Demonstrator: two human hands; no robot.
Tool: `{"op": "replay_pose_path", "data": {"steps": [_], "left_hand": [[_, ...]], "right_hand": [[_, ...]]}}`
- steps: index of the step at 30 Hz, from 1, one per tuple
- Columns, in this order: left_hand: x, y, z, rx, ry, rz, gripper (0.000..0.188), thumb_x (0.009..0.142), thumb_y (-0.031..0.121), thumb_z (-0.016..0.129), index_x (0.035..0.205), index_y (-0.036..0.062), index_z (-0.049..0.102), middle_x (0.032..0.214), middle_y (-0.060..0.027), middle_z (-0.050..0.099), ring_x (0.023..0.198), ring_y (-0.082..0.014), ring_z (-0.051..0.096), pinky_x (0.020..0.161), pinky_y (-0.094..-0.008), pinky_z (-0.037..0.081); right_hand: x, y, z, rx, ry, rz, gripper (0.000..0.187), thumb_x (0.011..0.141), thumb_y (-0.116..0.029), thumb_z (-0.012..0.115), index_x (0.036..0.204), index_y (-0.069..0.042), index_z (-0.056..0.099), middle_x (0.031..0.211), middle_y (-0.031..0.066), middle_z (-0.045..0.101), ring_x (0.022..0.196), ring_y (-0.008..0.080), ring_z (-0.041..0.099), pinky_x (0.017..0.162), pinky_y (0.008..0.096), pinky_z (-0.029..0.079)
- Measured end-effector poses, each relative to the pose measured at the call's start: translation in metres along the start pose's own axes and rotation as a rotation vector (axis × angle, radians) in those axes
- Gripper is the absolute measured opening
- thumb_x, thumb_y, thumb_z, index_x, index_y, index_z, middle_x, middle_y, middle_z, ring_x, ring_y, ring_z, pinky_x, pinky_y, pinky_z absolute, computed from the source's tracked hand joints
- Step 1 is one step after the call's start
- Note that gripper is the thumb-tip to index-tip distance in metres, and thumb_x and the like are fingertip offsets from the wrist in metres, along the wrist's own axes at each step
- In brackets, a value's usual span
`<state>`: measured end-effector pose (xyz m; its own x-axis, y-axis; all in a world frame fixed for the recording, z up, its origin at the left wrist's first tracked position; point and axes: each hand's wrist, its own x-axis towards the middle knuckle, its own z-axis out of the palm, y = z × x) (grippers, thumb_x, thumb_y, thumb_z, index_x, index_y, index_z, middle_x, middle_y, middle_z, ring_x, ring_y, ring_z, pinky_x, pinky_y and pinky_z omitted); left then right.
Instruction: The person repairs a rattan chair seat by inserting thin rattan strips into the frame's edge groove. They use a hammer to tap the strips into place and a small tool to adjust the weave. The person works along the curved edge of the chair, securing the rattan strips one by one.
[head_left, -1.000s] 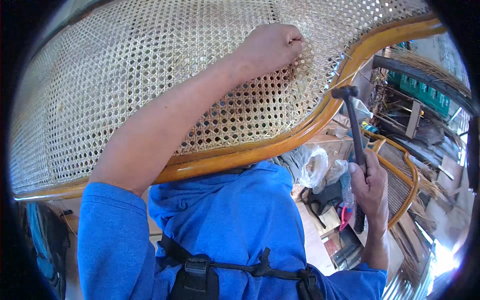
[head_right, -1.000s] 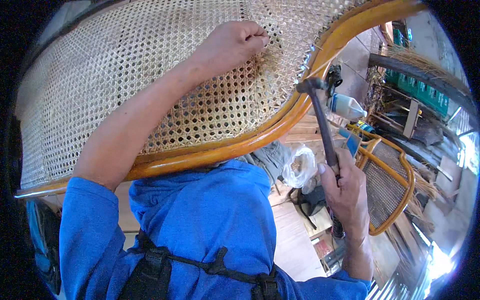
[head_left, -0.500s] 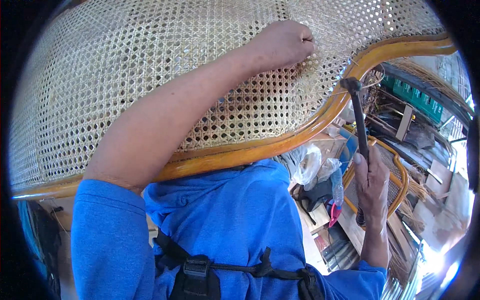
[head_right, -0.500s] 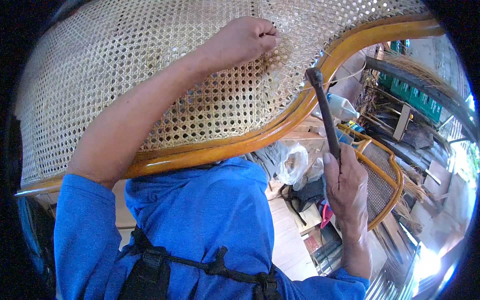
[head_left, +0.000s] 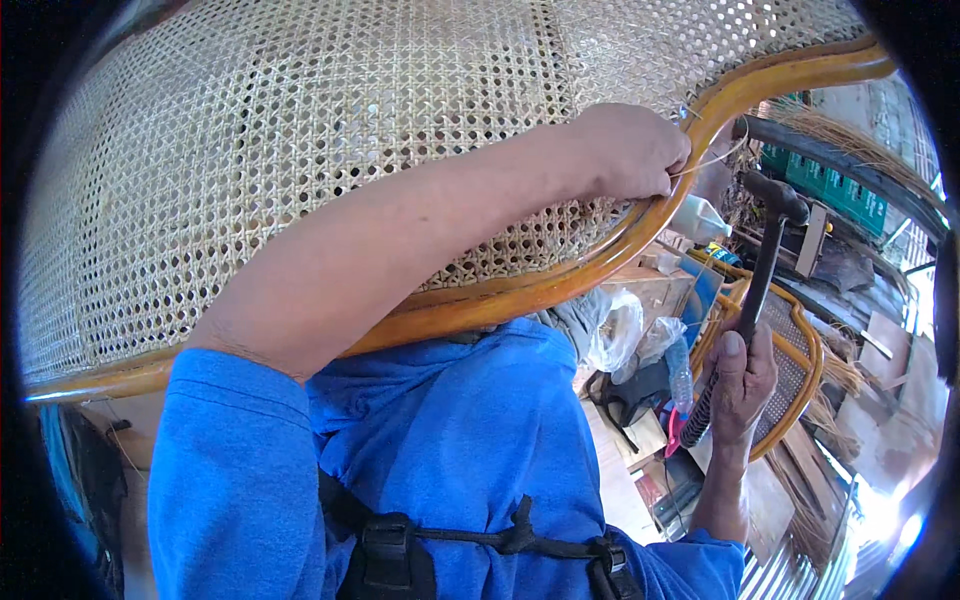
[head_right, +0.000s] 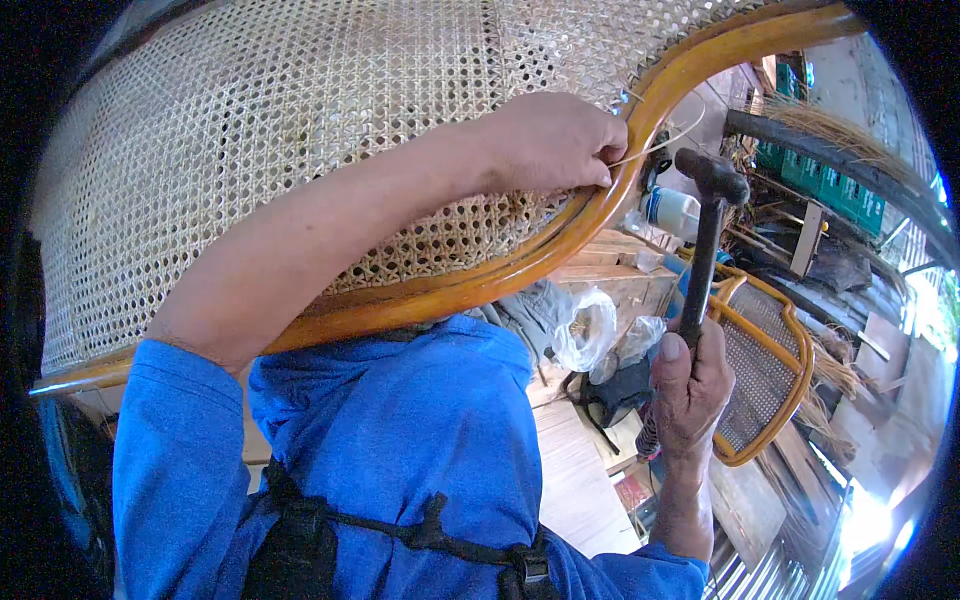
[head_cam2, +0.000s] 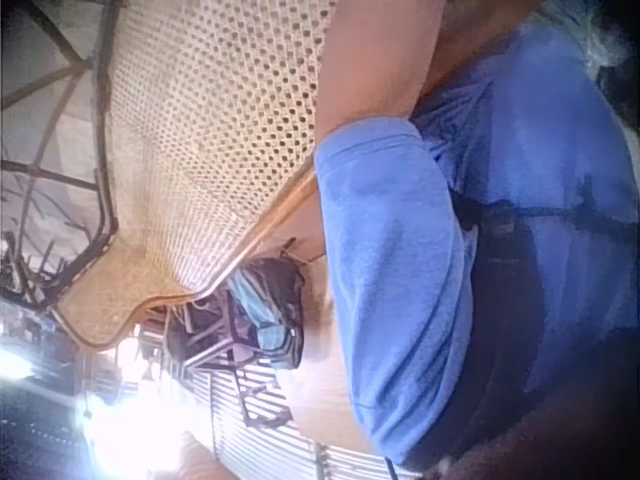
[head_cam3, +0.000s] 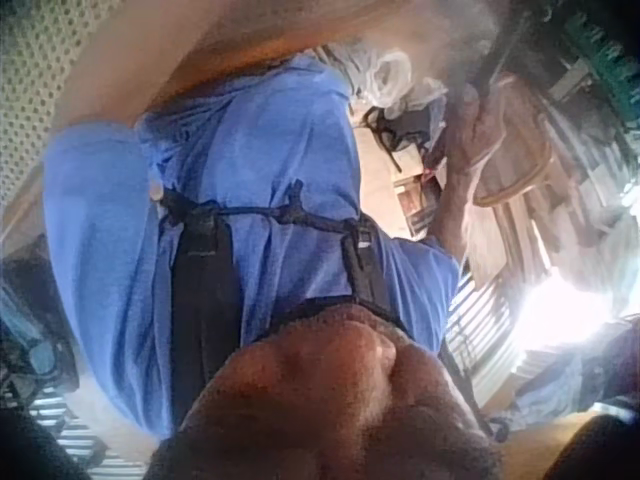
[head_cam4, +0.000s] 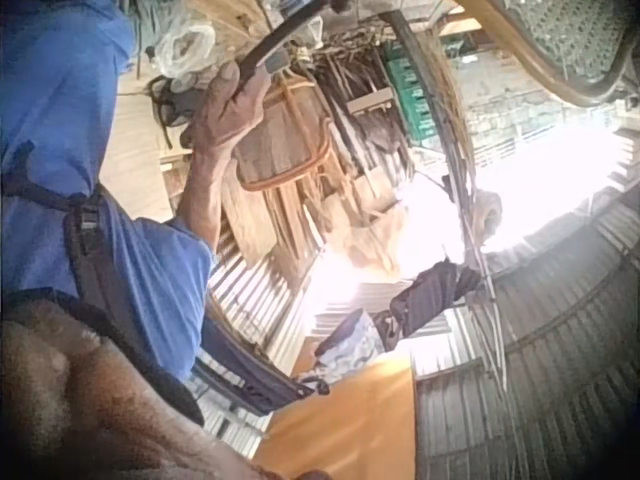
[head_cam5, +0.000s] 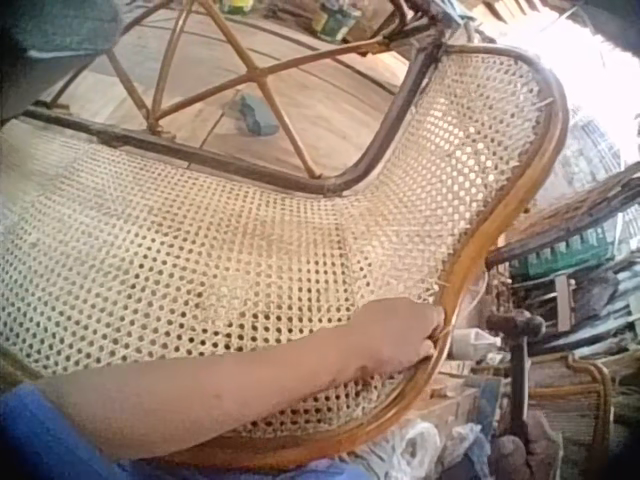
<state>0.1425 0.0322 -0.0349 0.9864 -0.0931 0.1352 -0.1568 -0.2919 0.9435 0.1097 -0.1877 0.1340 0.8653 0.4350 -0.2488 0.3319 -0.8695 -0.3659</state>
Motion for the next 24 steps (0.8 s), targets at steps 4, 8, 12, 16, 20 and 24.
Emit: {"op": "replay_pose_path", "data": {"steps": [4, 8, 12, 16, 20, 24], "left_hand": [[0.008, -0.002, -0.003, 0.098, -0.108, 0.032, 0.022, 0.077, 0.024, 0.061, 0.090, 0.0061, 0.064, 0.078, -0.0125, 0.064, 0.074, -0.0289, 0.062, 0.067, -0.0397, 0.047], [0.013, -0.011, -0.005, 0.008, -0.135, 0.083, 0.020, 0.078, 0.022, 0.062, 0.088, 0.0052, 0.063, 0.069, -0.0103, 0.061, 0.065, -0.0212, 0.060, 0.062, -0.0348, 0.046], [0.008, -0.021, -0.002, -0.147, -0.055, 0.101, 0.015, 0.079, 0.019, 0.061, 0.086, 0.0051, 0.062, 0.064, -0.0072, 0.059, 0.058, -0.0144, 0.056, 0.058, -0.0301, 0.044], [0.006, -0.027, 0.006, -0.129, -0.005, 0.129, 0.011, 0.080, 0.015, 0.059, 0.086, 0.0055, 0.063, 0.064, -0.0050, 0.059, 0.057, -0.0135, 0.054, 0.058, -0.0293, 0.043], [0.008, -0.025, 0.006, -0.187, -0.025, 0.086, 0.009, 0.080, 0.012, 0.059, 0.084, 0.0047, 0.062, 0.062, -0.0018, 0.057, 0.057, -0.0102, 0.052, 0.056, -0.0275, 0.042], [0.011, -0.024, 0.000, -0.280, -0.096, 0.096, 0.008, 0.078, 0.010, 0.058, 0.081, 0.0036, 0.062, 0.061, 0.0014, 0.054, 0.056, -0.0075, 0.049, 0.054, -0.0253, 0.041]], "right_hand": [[-0.004, 0.005, 0.005, 0.110, 0.002, 0.064, 0.025, 0.093, -0.026, 0.051, 0.091, -0.001, 0.054, 0.063, 0.0007, 0.047, 0.055, 0.0067, 0.047, 0.048, 0.0230, 0.037], [-0.006, 0.018, 0.007, 0.038, -0.008, 0.017, 0.024, 0.092, -0.025, 0.051, 0.091, -0.001, 0.054, 0.065, 0.0014, 0.048, 0.054, 0.0073, 0.046, 0.048, 0.0234, 0.037], [-0.003, 0.020, 0.008, -0.010, -0.073, 0.054, 0.024, 0.092, -0.025, 0.052, 0.093, -0.001, 0.054, 0.067, 0.0033, 0.049, 0.057, 0.0101, 0.047, 0.053, 0.0258, 0.040], [0.001, 0.018, 0.013, -0.042, -0.124, 0.082, 0.025, 0.091, -0.024, 0.052, 0.096, 0.000, 0.055, 0.068, 0.0057, 0.050, 0.060, 0.0135, 0.048, 0.057, 0.0289, 0.042], [0.003, 0.014, 0.014, -0.080, -0.180, 0.098, 0.025, 0.090, -0.024, 0.053, 0.098, 0.000, 0.055, 0.068, 0.0082, 0.051, 0.061, 0.0152, 0.049, 0.058, 0.0306, 0.043], [0.000, 0.015, 0.013, -0.078, -0.181, 0.102, 0.025, 0.091, -0.024, 0.052, 0.099, 0.000, 0.055, 0.068, 0.0097, 0.052, 0.061, 0.0157, 0.050, 0.058, 0.0313, 0.043]]}}
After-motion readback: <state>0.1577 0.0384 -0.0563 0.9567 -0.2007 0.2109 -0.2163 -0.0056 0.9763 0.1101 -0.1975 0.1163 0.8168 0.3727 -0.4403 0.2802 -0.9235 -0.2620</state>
